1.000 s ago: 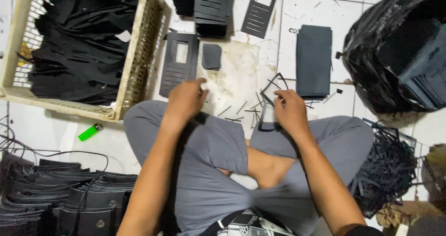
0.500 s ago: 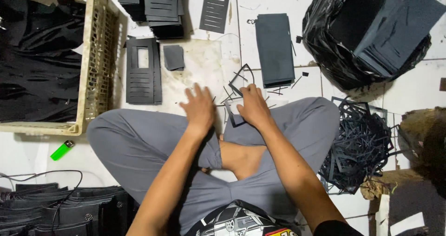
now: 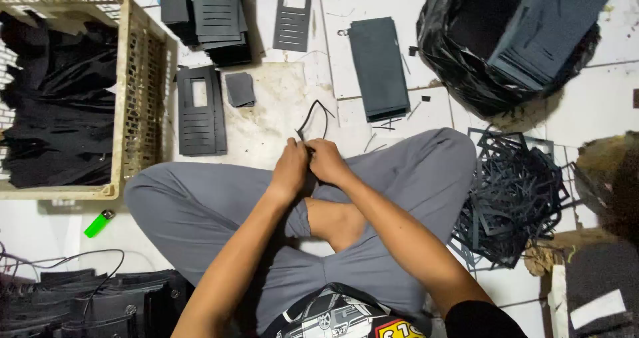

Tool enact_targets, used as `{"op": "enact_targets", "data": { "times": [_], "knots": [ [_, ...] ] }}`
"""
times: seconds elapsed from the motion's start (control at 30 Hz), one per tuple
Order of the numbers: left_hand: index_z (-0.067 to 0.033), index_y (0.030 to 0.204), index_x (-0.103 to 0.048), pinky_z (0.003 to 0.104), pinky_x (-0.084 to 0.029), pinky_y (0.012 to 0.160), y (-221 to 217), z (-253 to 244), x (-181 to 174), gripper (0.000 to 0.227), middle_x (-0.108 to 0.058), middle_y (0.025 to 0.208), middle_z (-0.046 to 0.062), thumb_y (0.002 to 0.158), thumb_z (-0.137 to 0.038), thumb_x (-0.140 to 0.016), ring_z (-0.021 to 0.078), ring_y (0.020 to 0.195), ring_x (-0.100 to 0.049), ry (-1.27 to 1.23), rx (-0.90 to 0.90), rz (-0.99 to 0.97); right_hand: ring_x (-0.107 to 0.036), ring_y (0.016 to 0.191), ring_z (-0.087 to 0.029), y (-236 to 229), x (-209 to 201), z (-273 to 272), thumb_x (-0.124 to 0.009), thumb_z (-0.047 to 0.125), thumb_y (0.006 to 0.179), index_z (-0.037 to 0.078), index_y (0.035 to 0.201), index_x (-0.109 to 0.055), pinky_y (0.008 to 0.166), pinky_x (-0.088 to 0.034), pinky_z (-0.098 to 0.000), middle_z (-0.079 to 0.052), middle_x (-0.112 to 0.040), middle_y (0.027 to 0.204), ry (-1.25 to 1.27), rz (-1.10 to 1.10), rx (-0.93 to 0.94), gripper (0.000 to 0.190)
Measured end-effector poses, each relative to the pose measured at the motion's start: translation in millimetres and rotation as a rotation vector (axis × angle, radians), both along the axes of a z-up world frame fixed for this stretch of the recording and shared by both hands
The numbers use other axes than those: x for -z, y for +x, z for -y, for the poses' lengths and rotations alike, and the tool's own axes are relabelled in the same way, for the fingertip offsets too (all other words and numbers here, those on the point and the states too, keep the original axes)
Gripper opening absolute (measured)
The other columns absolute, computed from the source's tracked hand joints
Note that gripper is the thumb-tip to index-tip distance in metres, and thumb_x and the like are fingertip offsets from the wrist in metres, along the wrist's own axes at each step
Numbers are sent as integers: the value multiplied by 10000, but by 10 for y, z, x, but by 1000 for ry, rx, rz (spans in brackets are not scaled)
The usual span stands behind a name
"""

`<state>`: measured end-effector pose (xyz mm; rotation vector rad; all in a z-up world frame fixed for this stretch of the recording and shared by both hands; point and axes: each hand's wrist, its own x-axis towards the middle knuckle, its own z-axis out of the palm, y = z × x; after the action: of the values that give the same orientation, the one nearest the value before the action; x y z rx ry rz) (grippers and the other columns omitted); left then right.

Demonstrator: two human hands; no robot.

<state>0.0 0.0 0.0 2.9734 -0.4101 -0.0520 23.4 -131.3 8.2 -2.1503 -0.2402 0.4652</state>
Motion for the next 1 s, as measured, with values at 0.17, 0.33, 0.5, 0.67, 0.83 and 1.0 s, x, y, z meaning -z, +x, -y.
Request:
{"op": "enact_targets", "data": {
  "times": [0.17, 0.33, 0.5, 0.67, 0.83, 1.0],
  "knots": [
    [0, 1114, -666, 526, -608, 770, 208, -138, 249, 414, -648, 965, 180, 713, 74, -736, 440, 941, -708, -622, -107, -282, -728, 1020, -366, -48, 212, 167, -704, 67, 825, 75, 1112, -784, 880, -589, -432, -175, -770, 1049, 136, -69, 259, 298],
    [-52, 997, -734, 366, -598, 730, 30, 496, -904, 136, -729, 830, 169, 862, -58, -745, 322, 861, -747, -1047, -245, -277, -746, 963, -371, -236, -628, 681, -675, 36, 862, 43, 1104, -782, 790, -614, -438, -215, -768, 1013, 366, -46, 467, 264],
    [-12, 1037, -735, 428, -613, 764, -156, 1491, -1310, 292, -742, 900, 227, 773, 112, -717, 391, 897, -739, -1182, 3, -271, -710, 1046, -329, -814, -1438, 1522, -665, 8, 938, 13, 1132, -759, 795, -633, -394, -220, -719, 1072, 402, 263, 697, 215],
    [-19, 1119, -712, 488, -612, 802, -461, 2789, -1370, 332, -746, 963, 234, 796, 58, -706, 440, 974, -727, -1203, 226, -453, -709, 909, -267, -1478, -1622, 2654, -627, -72, 933, -33, 1141, -732, 758, -610, -349, -201, -702, 1030, 256, 378, 920, 236],
    [-11, 1265, -679, 503, -603, 899, -504, 3201, -1329, 401, -756, 1081, 248, 865, 12, -677, 426, 1071, -720, -969, 342, -754, -698, 1007, -456, -1927, -1621, 3368, -618, -70, 904, -15, 1324, -662, 811, -610, -484, -292, -647, 1230, -167, 211, 970, 426],
    [-55, 1201, -722, 490, -586, 912, -462, 3135, -1348, 265, -767, 1070, 200, 941, -92, -681, 408, 1056, -723, -1033, 319, -683, -675, 1054, -462, -2088, -1501, 3444, -515, 10, 923, 8, 1346, -651, 895, -538, -569, -254, -698, 1097, -643, 49, 1214, 444]
  ]
}}
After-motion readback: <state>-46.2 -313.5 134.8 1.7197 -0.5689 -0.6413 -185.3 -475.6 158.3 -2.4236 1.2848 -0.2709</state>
